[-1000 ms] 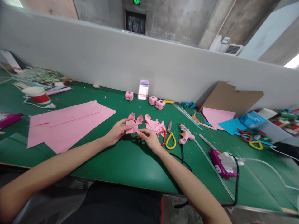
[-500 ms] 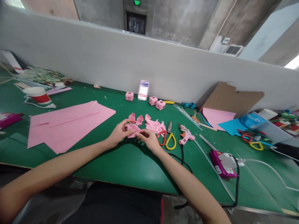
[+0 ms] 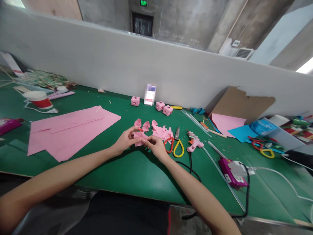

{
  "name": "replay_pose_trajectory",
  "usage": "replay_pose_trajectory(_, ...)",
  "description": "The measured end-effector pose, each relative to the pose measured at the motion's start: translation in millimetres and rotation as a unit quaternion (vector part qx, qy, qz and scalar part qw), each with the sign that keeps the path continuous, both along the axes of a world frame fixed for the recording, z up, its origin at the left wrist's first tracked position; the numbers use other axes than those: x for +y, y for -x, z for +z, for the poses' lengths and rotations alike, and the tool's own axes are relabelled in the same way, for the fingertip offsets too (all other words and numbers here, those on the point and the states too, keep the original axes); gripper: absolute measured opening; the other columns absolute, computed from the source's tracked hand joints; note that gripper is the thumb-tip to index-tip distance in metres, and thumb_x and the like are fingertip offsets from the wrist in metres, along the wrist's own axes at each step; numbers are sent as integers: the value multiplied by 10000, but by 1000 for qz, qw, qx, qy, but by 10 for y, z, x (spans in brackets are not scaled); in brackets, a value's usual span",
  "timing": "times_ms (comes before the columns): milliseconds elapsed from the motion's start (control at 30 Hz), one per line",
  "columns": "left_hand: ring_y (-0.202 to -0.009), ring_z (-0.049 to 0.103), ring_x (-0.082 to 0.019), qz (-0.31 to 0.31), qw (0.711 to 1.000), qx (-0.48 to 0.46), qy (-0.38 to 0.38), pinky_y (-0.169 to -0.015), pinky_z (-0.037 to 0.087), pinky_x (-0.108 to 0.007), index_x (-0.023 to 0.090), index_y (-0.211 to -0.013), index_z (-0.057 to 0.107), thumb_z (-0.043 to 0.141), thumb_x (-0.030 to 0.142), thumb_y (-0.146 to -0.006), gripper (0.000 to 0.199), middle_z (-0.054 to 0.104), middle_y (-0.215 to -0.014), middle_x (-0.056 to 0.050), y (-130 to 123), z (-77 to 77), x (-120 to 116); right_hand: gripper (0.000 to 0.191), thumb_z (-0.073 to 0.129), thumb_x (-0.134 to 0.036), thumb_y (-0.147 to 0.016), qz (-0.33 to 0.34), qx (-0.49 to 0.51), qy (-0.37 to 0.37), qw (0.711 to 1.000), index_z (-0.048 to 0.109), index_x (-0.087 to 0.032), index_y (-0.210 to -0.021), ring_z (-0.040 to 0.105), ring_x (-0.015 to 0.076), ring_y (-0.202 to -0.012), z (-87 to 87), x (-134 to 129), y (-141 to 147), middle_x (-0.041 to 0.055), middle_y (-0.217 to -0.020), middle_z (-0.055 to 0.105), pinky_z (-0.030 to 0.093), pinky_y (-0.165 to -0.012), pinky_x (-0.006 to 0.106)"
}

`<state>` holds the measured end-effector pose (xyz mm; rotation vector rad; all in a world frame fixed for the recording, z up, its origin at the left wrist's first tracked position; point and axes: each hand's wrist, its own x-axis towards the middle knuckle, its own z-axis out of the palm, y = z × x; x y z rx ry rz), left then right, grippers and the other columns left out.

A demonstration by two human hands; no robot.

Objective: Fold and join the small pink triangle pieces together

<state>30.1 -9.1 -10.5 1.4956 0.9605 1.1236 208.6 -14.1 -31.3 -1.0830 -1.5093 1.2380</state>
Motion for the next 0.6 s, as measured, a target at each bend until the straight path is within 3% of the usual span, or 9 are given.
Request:
replay_pose_trajectory(333, -703, 617, -150, -3, 1000, -16, 19, -672, 459, -253, 152, -1120, 519, 716, 279, -703, 478, 631, -746, 6, 13, -40, 38, 340, 719, -515, -721, -3, 1, -6, 1000, 619, -190, -737, 544, 117, -553, 3, -5, 12, -1, -634, 639, 432, -532, 246)
replay_pose_trajectory(600, -628, 541, -119, 29, 999, 35, -15, -586, 399, -230, 152, -1085, 576, 720, 290, -694, 439, 623, -804, -7, 32, -75, 79, 346, 676, -538, -757, -9, -2, -14, 1000, 635, -194, -761, 533, 116, -550, 13, -15, 0, 2, -638, 633, 437, -527, 245)
